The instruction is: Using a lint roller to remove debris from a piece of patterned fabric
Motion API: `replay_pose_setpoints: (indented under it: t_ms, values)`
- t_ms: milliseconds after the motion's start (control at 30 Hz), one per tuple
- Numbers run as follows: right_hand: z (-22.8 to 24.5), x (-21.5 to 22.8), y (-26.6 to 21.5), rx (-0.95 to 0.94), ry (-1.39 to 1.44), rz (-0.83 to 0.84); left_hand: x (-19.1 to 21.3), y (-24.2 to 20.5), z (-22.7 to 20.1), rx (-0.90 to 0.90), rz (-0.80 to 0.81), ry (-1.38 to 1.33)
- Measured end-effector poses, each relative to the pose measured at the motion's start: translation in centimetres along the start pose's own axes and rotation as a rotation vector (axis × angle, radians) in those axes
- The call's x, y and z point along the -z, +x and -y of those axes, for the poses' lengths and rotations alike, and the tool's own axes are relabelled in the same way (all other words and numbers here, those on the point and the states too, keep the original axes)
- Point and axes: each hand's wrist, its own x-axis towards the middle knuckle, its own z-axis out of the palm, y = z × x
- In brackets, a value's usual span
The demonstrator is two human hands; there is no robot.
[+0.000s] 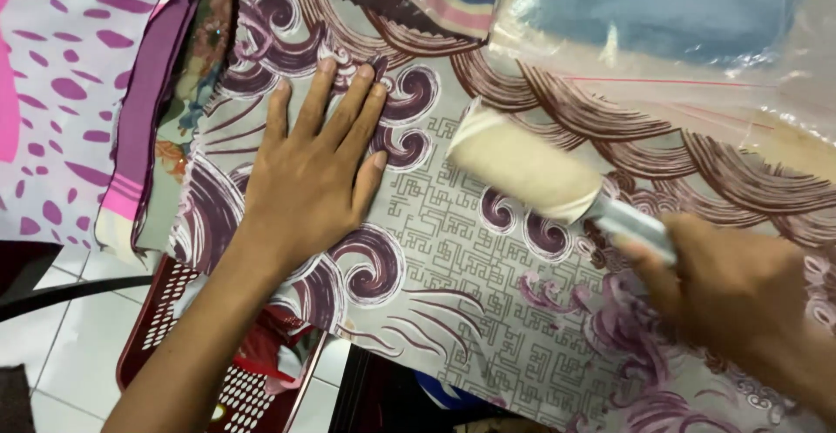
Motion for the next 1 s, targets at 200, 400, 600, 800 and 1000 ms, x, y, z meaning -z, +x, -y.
replay_pose_setpoints:
  t_ms: [200, 400, 600, 800, 1000]
  values:
    - [5.4, 0.6, -1.6, 0.151, 0.042, -0.098, -0.1, -0.1, 0.1, -0.026, -0.059, 0.023]
    - [9.3, 2.6, -3.4, 0.417, 0.196, -0.134, -0.4, -0.3, 0.1, -0.044, -0.114, 0.060]
    - [7.5, 2.7, -2.8, 0.370, 0.283, -0.111, -0.6, -0.3, 0.1, -0.049, -0.119, 0.051]
    - [5.3, 1.1, -2.1, 0.145, 0.137, -0.107, -0.3, 0.1, 0.2, -0.001, 0.013, 0.004]
    - [6.9, 2.0, -3.0, 0.439, 0.446, -0.086, -0.3, 0.0, 0.2, 0.002, 0.010, 0.000]
